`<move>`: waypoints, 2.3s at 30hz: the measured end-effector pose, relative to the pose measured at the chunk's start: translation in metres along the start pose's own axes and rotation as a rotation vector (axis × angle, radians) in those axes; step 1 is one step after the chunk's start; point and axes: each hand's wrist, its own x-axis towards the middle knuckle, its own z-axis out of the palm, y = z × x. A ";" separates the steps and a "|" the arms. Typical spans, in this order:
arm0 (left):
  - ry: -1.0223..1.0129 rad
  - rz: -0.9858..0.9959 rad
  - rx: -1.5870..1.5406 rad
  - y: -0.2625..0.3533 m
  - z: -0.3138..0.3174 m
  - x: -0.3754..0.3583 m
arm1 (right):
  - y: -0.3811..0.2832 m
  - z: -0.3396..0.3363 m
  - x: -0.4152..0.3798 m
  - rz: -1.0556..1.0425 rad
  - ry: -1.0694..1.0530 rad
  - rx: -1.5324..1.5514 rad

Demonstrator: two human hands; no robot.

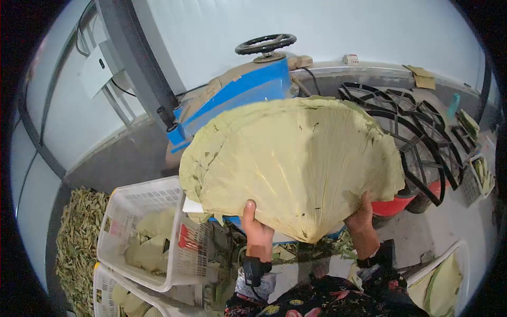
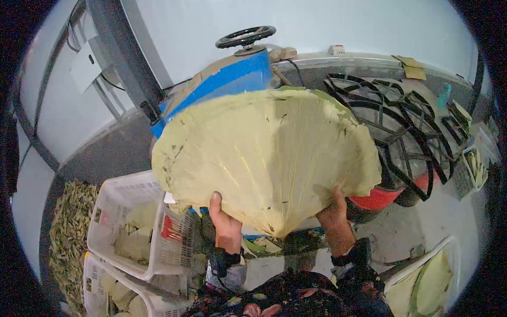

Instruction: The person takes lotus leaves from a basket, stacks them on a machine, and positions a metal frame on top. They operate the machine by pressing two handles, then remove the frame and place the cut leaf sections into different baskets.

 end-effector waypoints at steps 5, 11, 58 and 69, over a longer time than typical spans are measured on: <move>0.124 0.009 -0.014 -0.012 0.015 0.025 | -0.003 0.028 0.039 0.056 0.102 -0.235; -0.160 0.062 -0.289 0.020 -0.020 0.039 | -0.036 0.027 0.098 -0.056 0.102 -0.271; -0.103 0.030 0.782 0.068 -0.085 0.120 | 0.005 -0.009 0.153 -0.173 -0.205 -0.180; -0.164 -0.043 0.825 0.066 -0.106 0.122 | 0.011 -0.010 0.139 -0.176 -0.204 -0.324</move>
